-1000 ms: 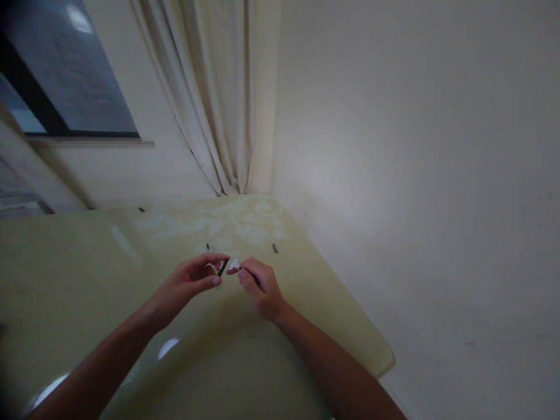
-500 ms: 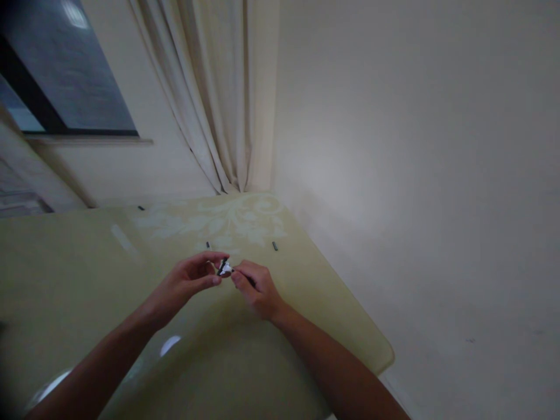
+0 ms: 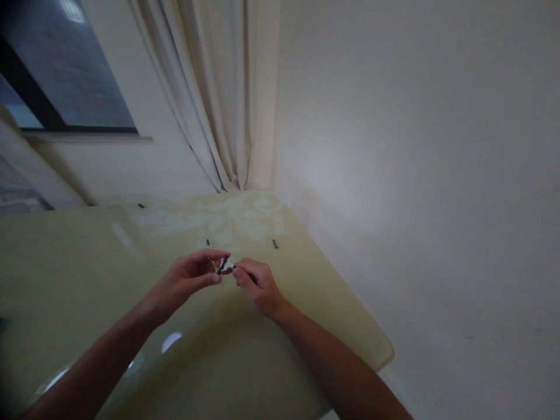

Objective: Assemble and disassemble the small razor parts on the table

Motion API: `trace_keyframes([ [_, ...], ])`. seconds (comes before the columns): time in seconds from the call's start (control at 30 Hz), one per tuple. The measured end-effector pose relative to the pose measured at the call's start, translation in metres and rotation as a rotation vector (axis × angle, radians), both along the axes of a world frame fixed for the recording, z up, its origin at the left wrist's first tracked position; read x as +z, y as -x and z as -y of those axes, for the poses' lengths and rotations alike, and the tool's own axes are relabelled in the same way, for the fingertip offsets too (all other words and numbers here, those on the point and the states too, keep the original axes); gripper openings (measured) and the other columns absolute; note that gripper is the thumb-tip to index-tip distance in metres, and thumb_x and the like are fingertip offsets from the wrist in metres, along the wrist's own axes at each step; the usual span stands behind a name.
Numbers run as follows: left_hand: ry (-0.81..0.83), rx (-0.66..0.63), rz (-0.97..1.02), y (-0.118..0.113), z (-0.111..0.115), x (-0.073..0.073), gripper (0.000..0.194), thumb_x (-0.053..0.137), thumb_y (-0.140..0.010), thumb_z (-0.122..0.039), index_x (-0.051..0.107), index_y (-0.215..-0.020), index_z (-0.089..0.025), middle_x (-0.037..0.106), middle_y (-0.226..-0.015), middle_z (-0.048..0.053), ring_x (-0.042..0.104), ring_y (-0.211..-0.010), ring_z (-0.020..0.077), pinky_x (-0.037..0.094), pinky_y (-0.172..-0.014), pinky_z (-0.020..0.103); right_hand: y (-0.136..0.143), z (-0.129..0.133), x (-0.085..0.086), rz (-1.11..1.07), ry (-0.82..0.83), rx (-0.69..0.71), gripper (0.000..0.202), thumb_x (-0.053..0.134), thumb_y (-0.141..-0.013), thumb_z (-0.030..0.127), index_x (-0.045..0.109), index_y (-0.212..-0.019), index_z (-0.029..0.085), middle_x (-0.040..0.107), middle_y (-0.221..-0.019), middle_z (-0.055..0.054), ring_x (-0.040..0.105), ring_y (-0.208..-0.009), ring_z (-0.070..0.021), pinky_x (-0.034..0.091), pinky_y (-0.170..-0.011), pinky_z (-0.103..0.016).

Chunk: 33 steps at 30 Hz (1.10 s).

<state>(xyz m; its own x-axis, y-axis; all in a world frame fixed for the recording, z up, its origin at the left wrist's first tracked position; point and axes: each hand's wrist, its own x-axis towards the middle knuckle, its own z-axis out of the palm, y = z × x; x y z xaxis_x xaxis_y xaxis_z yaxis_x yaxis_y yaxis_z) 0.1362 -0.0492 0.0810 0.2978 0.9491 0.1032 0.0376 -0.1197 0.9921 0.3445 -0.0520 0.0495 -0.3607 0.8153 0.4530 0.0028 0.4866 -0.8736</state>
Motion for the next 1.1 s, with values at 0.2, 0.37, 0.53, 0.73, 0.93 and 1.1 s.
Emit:
trace_keyframes([
  [0.2, 0.011, 0.007, -0.010, -0.0007, -0.0001, -0.0013, 0.044, 0.087, -0.072, -0.033, 0.077, -0.113, -0.022, 0.063, -0.088, 0.000, 0.052, -0.071, 0.0108, 0.045, -0.067, 0.025, 0.0010, -0.0009, -0.0001, 0.025, -0.090, -0.004, 0.042, 0.049, -0.106, 0.047, 0.057, -0.074, 0.020, 0.048, -0.071, 0.000, 0.046, -0.068, -0.0160, 0.035, -0.068, -0.030],
  [0.37, 0.003, -0.019, -0.002, 0.0026, -0.0007, -0.0013, 0.045, 0.088, -0.071, -0.032, 0.077, -0.114, -0.021, 0.059, -0.081, -0.001, 0.051, -0.071, 0.0109, 0.044, -0.066, 0.025, 0.0024, 0.0022, 0.0000, 0.016, -0.108, 0.013, 0.035, 0.049, -0.106, 0.041, 0.060, -0.081, 0.019, 0.048, -0.073, 0.000, 0.046, -0.069, -0.0152, 0.035, -0.069, -0.030],
  [0.53, -0.002, -0.016, 0.012, 0.0032, 0.0008, 0.0012, 0.045, 0.088, -0.073, -0.032, 0.077, -0.115, -0.022, 0.060, -0.082, -0.001, 0.053, -0.073, 0.0113, 0.044, -0.067, 0.025, 0.0020, 0.0035, 0.0004, -0.030, -0.106, 0.010, 0.037, 0.048, -0.107, 0.040, 0.056, -0.076, 0.019, 0.045, -0.071, 0.001, 0.045, -0.067, -0.0149, 0.035, -0.068, -0.031],
  [0.73, 0.012, -0.016, 0.038, 0.0015, 0.0016, 0.0015, 0.045, 0.088, -0.072, -0.031, 0.077, -0.114, -0.022, 0.064, -0.088, 0.001, 0.056, -0.075, 0.0125, 0.048, -0.070, 0.027, 0.0040, 0.0033, -0.0008, -0.017, -0.093, 0.016, 0.036, 0.049, -0.107, 0.039, 0.057, -0.077, 0.019, 0.046, -0.072, 0.001, 0.045, -0.068, -0.0146, 0.035, -0.069, -0.030],
  [0.93, 0.012, -0.025, 0.045, 0.0015, 0.0010, -0.0002, 0.044, 0.089, -0.071, -0.031, 0.077, -0.112, -0.022, 0.061, -0.085, 0.000, 0.056, -0.075, 0.0117, 0.048, -0.069, 0.026, 0.0038, 0.0038, 0.0001, -0.010, -0.074, -0.011, 0.041, 0.048, -0.107, 0.044, 0.055, -0.075, 0.020, 0.046, -0.070, 0.001, 0.046, -0.067, -0.0151, 0.035, -0.067, -0.030],
  [1.1, 0.005, -0.014, 0.029, 0.0009, 0.0014, -0.0002, 0.045, 0.089, -0.071, -0.031, 0.077, -0.113, -0.022, 0.062, -0.086, 0.000, 0.055, -0.075, 0.0118, 0.048, -0.069, 0.026, 0.0029, 0.0029, 0.0019, 0.006, -0.077, -0.006, 0.042, 0.047, -0.107, 0.043, 0.051, -0.071, 0.020, 0.046, -0.071, 0.001, 0.046, -0.068, -0.0151, 0.035, -0.068, -0.031],
])
